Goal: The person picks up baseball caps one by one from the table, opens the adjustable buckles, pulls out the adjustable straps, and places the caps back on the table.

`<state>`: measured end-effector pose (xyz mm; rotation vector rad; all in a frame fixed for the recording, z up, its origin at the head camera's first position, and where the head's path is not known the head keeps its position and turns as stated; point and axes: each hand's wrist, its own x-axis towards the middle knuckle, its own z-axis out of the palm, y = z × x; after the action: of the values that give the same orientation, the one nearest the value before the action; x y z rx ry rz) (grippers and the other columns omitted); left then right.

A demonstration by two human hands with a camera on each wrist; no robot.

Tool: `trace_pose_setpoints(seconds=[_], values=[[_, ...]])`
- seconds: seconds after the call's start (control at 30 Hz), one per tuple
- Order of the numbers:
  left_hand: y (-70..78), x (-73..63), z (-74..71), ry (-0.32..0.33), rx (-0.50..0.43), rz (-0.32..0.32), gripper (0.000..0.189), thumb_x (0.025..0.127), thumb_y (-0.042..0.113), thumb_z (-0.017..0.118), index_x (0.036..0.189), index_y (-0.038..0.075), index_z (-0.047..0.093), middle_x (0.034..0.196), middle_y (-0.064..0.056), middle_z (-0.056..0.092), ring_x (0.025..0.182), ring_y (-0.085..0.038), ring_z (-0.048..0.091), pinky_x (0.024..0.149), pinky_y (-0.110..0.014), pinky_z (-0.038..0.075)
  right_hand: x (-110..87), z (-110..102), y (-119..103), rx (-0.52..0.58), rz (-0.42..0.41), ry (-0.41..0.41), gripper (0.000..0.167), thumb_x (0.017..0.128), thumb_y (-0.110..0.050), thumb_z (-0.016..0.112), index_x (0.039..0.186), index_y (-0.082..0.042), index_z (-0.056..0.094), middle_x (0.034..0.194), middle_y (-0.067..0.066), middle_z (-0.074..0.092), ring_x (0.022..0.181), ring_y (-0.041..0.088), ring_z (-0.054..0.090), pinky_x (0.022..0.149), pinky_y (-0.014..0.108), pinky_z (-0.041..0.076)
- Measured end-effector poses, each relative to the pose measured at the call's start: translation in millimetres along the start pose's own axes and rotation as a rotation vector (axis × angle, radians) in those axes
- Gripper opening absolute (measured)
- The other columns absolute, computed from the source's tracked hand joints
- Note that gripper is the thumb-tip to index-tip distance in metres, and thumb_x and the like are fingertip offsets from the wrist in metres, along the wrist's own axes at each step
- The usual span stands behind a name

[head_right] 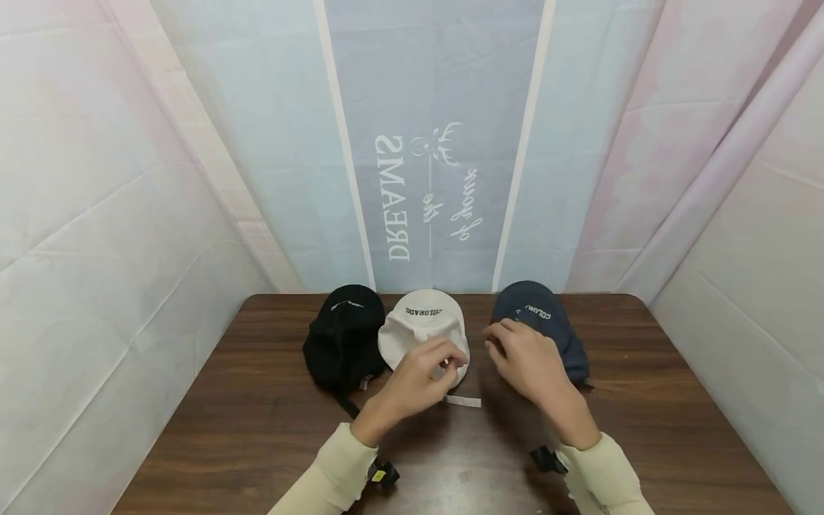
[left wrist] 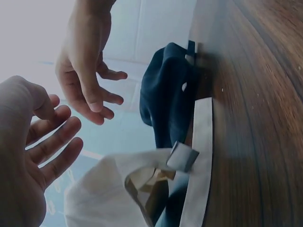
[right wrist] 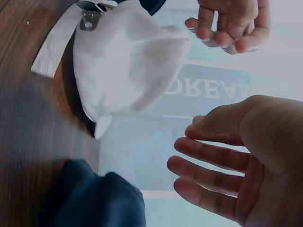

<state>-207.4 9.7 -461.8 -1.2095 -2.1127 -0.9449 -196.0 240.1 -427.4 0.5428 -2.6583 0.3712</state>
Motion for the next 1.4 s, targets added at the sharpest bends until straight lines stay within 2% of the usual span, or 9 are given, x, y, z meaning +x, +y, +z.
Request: trace_pose_setpoints(seconds=[0.13,0.3,0.47,0.63,0.87,1.03,1.2,1.3,1.4], values=[[3.8,4.7,6.1,-0.050,-0.011,-0.016,0.019,0.093,-0.002,0.068,0.103,0.012,0.074,0.099,0.004,0.069,0.084,-0.007,0.062,0.076,-0.008,0.045,-7.0,-8.4,8.9,0.004,-0.015,-0.032,0.020,0.093,-0.015,0.081,0.112,-0.012,0.079,0.108,0.005,0.076,0.086,0.022,0.071,0.064,0.041,0.056],[9.2,9.3,14.5,-0.176,0.026,-0.071,0.018,0.095,0.004,0.068,0.110,0.014,0.073,0.106,0.004,0.069,0.096,-0.009,0.065,0.085,-0.011,0.048,-16.2,-16.3,26.1,0.034,-0.026,-0.089,0.027,0.091,-0.012,0.083,0.117,-0.011,0.078,0.121,0.012,0.074,0.106,0.034,0.073,0.078,0.052,0.061],[14.6,13.9,25.2,-0.268,0.133,-0.094,0.020,0.097,0.013,0.068,0.116,0.019,0.072,0.113,0.008,0.067,0.108,-0.007,0.063,0.095,-0.012,0.048,-24.9,-22.2,45.9,0.060,0.046,-0.192,0.038,0.091,-0.018,0.084,0.127,-0.009,0.074,0.130,0.018,0.070,0.117,0.041,0.068,0.086,0.058,0.059],[16.8,19.3,36.0,-0.315,0.152,-0.107,0.024,0.098,0.016,0.068,0.121,0.021,0.071,0.119,0.009,0.067,0.109,-0.008,0.062,0.096,-0.014,0.048,-32.4,-25.6,63.0,0.082,0.113,-0.294,0.056,0.088,-0.023,0.088,0.137,-0.006,0.068,0.140,0.024,0.063,0.127,0.049,0.059,0.092,0.065,0.054],[16.1,24.2,54.0,-0.395,0.185,-0.110,0.032,0.099,0.017,0.066,0.131,0.022,0.068,0.131,0.008,0.067,0.121,-0.010,0.062,0.103,-0.018,0.049,-40.9,-19.4,78.3,0.072,0.164,-0.386,0.070,0.080,-0.011,0.091,0.143,-0.001,0.061,0.144,0.032,0.057,0.129,0.056,0.053,0.092,0.068,0.053],[15.4,25.3,64.5,-0.425,0.199,-0.093,0.041,0.099,0.016,0.066,0.139,0.021,0.066,0.142,0.007,0.063,0.133,-0.011,0.060,0.113,-0.019,0.045,-45.2,-8.2,89.2,0.010,0.137,-0.346,0.062,0.078,-0.001,0.088,0.135,0.004,0.064,0.136,0.030,0.062,0.123,0.053,0.057,0.093,0.067,0.052],[16.1,23.0,69.9,-0.429,0.206,-0.079,0.043,0.099,0.016,0.068,0.142,0.021,0.065,0.145,0.006,0.062,0.136,-0.012,0.058,0.115,-0.021,0.044,-47.7,0.2,95.9,-0.045,0.098,-0.285,0.038,0.080,-0.001,0.086,0.115,0.003,0.071,0.114,0.023,0.071,0.108,0.047,0.065,0.088,0.062,0.054],[16.2,20.9,71.4,-0.417,0.211,-0.072,0.043,0.098,0.017,0.069,0.140,0.022,0.066,0.143,0.006,0.062,0.134,-0.011,0.059,0.114,-0.020,0.045,-48.8,1.5,95.4,-0.019,0.115,-0.277,0.026,0.084,-0.003,0.085,0.107,-0.002,0.073,0.105,0.017,0.073,0.102,0.043,0.067,0.084,0.060,0.055],[16.0,20.3,70.7,-0.399,0.227,-0.065,0.042,0.097,0.017,0.070,0.139,0.021,0.067,0.141,0.005,0.062,0.133,-0.012,0.059,0.114,-0.020,0.045,-48.3,0.4,91.7,0.026,0.139,-0.279,0.020,0.088,-0.006,0.082,0.106,-0.007,0.074,0.105,0.013,0.074,0.101,0.038,0.069,0.083,0.057,0.056]])
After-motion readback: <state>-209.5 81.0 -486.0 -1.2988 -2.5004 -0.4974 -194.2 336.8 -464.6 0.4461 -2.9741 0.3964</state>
